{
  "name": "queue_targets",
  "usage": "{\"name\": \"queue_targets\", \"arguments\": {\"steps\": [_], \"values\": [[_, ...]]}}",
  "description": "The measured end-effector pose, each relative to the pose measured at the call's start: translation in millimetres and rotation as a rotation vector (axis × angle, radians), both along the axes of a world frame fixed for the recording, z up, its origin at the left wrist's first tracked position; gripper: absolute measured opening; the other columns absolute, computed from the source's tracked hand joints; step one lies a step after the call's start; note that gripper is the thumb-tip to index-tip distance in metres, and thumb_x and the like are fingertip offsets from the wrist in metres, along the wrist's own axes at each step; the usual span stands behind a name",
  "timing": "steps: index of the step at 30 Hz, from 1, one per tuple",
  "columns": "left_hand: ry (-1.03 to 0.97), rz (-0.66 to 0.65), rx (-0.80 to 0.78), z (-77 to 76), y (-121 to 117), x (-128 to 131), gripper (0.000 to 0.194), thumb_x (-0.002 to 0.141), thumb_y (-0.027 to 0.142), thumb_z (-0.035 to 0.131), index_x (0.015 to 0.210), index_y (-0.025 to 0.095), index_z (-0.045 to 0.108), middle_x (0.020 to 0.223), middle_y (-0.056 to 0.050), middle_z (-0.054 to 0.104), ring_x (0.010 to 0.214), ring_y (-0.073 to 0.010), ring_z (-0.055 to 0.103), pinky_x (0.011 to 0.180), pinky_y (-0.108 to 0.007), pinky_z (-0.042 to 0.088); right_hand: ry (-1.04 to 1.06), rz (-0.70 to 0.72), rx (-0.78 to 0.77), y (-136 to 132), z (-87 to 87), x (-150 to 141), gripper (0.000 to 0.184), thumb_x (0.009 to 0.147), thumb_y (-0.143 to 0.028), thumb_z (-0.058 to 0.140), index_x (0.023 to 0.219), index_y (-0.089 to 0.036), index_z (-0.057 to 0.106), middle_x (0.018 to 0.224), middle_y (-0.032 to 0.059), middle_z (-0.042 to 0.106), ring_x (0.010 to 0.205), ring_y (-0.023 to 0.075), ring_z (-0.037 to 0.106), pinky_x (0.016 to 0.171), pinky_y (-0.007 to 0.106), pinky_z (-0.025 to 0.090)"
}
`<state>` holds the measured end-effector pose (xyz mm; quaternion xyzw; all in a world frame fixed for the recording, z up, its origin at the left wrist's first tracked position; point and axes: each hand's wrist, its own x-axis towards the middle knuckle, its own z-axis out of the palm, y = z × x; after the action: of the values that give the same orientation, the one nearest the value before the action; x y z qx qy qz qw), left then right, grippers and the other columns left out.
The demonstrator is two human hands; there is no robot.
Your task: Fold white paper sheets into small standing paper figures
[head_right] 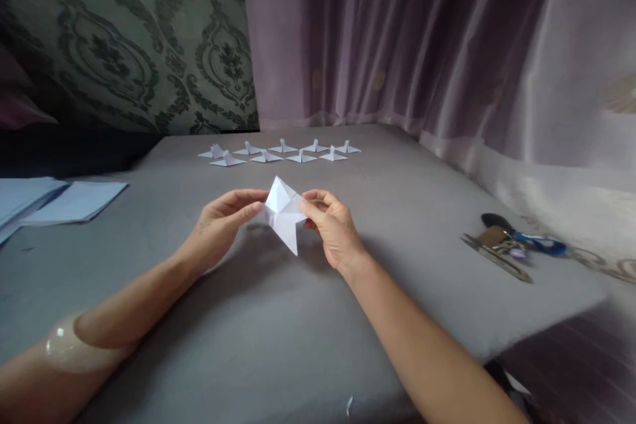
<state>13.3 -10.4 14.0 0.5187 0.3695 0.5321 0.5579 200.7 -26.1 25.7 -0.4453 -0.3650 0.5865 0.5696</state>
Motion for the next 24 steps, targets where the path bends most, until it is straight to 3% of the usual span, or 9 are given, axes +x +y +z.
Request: {"name": "queue_targets", "arguments": {"steps": [5, 8, 14, 16, 19, 21, 24], "values": [[-0.027, -0.128, -0.003, 0.4, -1.8, 1.0, 0.047, 0.076, 0.026, 0.071, 0.120, 0.022, 0.055, 0.097, -0.006, 0.070, 0.086, -0.0161, 0.064, 0.081, -0.030, 0.049, -0.021, 0.031, 0.001, 0.3, -1.1, 1.7, 0.024, 0.065, -0.029, 0.074, 0.083, -0.021, 0.060, 0.076, -0.0022, 0.063, 0.065, 0.0101, 0.054, 0.063, 0.025, 0.040], [-0.011, -0.125, 0.023, 0.5, -2.7, 1.8, 0.050, 0.074, 0.025, 0.072, 0.121, 0.024, 0.056, 0.096, -0.004, 0.071, 0.084, -0.0155, 0.064, 0.080, -0.030, 0.049, -0.037, 0.027, -0.019, 0.6, -2.7, 1.2, 0.024, 0.065, -0.030, 0.075, 0.082, -0.021, 0.061, 0.074, -0.0028, 0.062, 0.064, 0.0099, 0.054, 0.063, 0.026, 0.041], [0.241, -0.011, 0.044, 2.1, -5.1, 2.2, 0.018, 0.070, 0.030, 0.075, 0.085, 0.020, 0.075, 0.085, -0.003, 0.072, 0.078, -0.0145, 0.062, 0.075, -0.025, 0.047, -0.068, 0.030, -0.034, 1.5, -4.8, 0.2, 0.027, 0.063, -0.034, 0.075, 0.082, -0.021, 0.061, 0.077, -0.0018, 0.062, 0.068, 0.0112, 0.056, 0.065, 0.026, 0.043], [0.252, 0.055, 0.017, 3.3, -5.6, 3.0, 0.018, 0.069, 0.031, 0.076, 0.084, 0.021, 0.075, 0.083, -0.003, 0.072, 0.077, -0.0149, 0.062, 0.073, -0.025, 0.047, -0.155, 0.001, -0.017, 3.1, -4.9, 2.6, 0.028, 0.067, -0.037, 0.073, 0.088, -0.022, 0.063, 0.084, 0.0004, 0.063, 0.075, 0.0131, 0.058, 0.070, 0.028, 0.045], [0.154, 0.187, -0.062, 2.5, -2.8, 3.4, 0.021, 0.067, 0.032, 0.077, 0.084, 0.020, 0.075, 0.082, -0.004, 0.073, 0.074, -0.0154, 0.062, 0.070, -0.026, 0.048, -0.406, -0.177, 0.111, 6.4, -5.4, 8.6, 0.030, 0.073, -0.041, 0.067, 0.097, -0.023, 0.065, 0.099, 0.0038, 0.063, 0.086, 0.0149, 0.059, 0.077, 0.030, 0.045], [0.107, 0.249, -0.074, -0.2, 0.6, 2.3, 0.023, 0.067, 0.033, 0.077, 0.085, 0.019, 0.075, 0.083, -0.005, 0.073, 0.074, -0.0160, 0.063, 0.068, -0.026, 0.048, -0.522, -0.248, 0.207, 7.5, -5.3, 11.3, 0.028, 0.076, -0.043, 0.063, 0.096, -0.022, 0.065, 0.094, 0.0046, 0.065, 0.083, 0.0152, 0.060, 0.075, 0.030, 0.046], [0.155, 0.299, -0.014, -5.0, 3.7, -0.2, 0.025, 0.068, 0.035, 0.076, 0.087, 0.018, 0.075, 0.083, -0.005, 0.072, 0.074, -0.0163, 0.062, 0.068, -0.026, 0.047, -0.515, -0.157, 0.201, 5.6, -4.4, 9.5, 0.029, 0.079, -0.046, 0.060, 0.092, -0.021, 0.065, 0.077, 0.0037, 0.068, 0.070, 0.0152, 0.062, 0.067, 0.030, 0.048]]}}
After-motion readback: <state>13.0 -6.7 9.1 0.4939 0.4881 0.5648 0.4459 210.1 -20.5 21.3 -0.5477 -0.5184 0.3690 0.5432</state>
